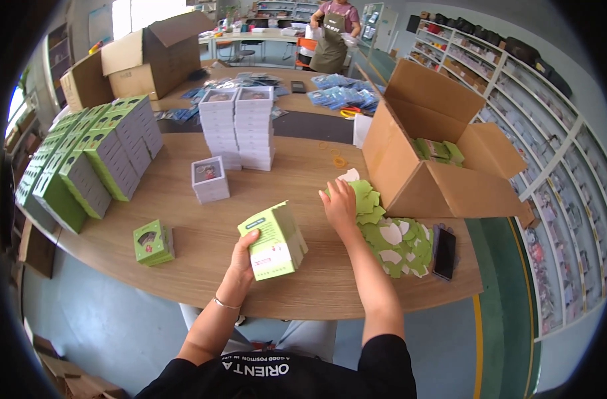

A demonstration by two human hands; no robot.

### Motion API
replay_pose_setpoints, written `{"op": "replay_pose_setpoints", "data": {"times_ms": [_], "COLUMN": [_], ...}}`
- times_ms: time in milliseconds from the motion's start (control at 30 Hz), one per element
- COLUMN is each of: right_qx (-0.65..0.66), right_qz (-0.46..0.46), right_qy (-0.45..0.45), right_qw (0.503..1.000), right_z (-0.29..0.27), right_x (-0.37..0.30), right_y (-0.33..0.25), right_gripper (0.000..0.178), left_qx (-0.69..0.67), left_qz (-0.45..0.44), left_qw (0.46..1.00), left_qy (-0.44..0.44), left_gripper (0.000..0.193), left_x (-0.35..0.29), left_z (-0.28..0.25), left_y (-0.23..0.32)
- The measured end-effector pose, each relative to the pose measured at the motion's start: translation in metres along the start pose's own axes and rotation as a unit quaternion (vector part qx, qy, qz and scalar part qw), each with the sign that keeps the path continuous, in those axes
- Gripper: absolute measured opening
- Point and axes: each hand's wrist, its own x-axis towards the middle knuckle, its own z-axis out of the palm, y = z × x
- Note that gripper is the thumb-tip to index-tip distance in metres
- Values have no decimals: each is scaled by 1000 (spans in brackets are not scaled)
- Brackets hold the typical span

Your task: The person packs small character-themed items into green boxes by hand, then organizes the filled green boxes into a larger cardboard shipping carton.

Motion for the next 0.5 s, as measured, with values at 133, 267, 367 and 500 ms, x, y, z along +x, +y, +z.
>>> {"op": "replay_pose_setpoints", "data": {"times_ms": [133, 267, 367, 500], "right_qx": [666, 788, 802, 508], "right_qz": [214, 123, 126, 86], "right_qy": [-189, -101, -8, 194], "right_qw": [689, 594, 583, 835], "right_z": [-73, -74, -132, -134], "right_x": [-42, -115, -127, -136], "right_y": [-54, -90, -152, -162], "right_gripper": [74, 115, 128, 116], "left_qx": [87, 5, -117, -217], "left_qz": [89, 33, 1, -52], "left_qw": [992, 999, 993, 954], "left_qy": [-17, -31, -5, -201], "left_gripper": [52, 55, 66, 59], "left_x": [-6, -8, -15, -15], "left_z": [19, 13, 11, 21], "left_y": [3, -17, -45, -47]}}
